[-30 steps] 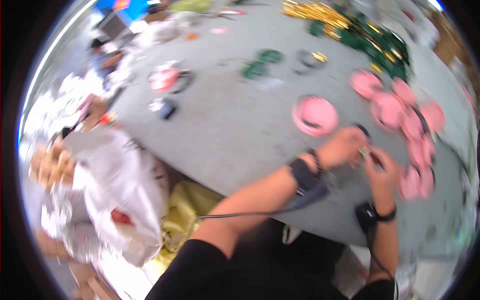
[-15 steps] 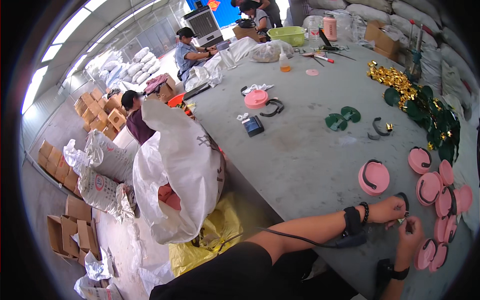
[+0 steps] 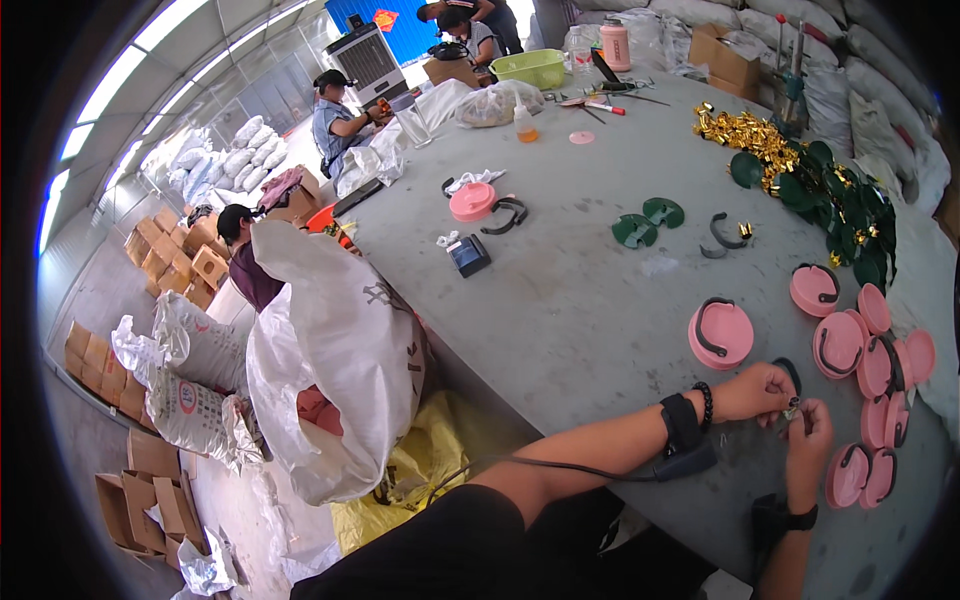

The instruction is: The person is assembling and inspecting small plastic components in a manufacturing environment.

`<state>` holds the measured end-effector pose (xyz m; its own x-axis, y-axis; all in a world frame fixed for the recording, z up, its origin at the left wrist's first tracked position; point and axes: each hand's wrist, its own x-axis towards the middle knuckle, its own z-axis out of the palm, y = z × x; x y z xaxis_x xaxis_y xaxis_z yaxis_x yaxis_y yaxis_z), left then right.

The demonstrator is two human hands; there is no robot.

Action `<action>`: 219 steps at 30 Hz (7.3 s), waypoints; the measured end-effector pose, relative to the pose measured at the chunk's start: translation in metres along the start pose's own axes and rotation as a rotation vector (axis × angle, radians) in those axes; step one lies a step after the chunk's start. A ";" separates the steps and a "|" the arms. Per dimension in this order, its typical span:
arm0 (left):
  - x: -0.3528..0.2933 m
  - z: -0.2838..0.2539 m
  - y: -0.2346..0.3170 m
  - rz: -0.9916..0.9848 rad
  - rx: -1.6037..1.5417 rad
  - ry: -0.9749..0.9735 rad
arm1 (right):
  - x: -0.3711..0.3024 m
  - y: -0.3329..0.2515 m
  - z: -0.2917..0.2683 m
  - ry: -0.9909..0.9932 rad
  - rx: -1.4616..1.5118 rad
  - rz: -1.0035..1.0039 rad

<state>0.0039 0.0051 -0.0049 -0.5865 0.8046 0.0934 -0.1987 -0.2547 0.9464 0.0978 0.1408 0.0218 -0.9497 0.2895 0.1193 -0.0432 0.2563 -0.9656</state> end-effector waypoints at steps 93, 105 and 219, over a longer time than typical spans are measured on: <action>-0.009 -0.004 0.013 0.332 0.959 0.186 | 0.007 0.000 -0.006 -0.005 -0.245 -0.169; -0.009 0.001 0.022 0.275 0.705 0.214 | 0.011 0.002 -0.006 0.014 0.202 -0.021; -0.009 -0.003 0.026 0.209 0.060 0.080 | 0.002 0.006 0.010 -0.173 0.305 0.045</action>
<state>0.0017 -0.0105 0.0177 -0.6712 0.6917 0.2665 -0.0209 -0.3770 0.9260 0.0929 0.1332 0.0142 -0.9901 0.1271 0.0598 -0.0663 -0.0480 -0.9966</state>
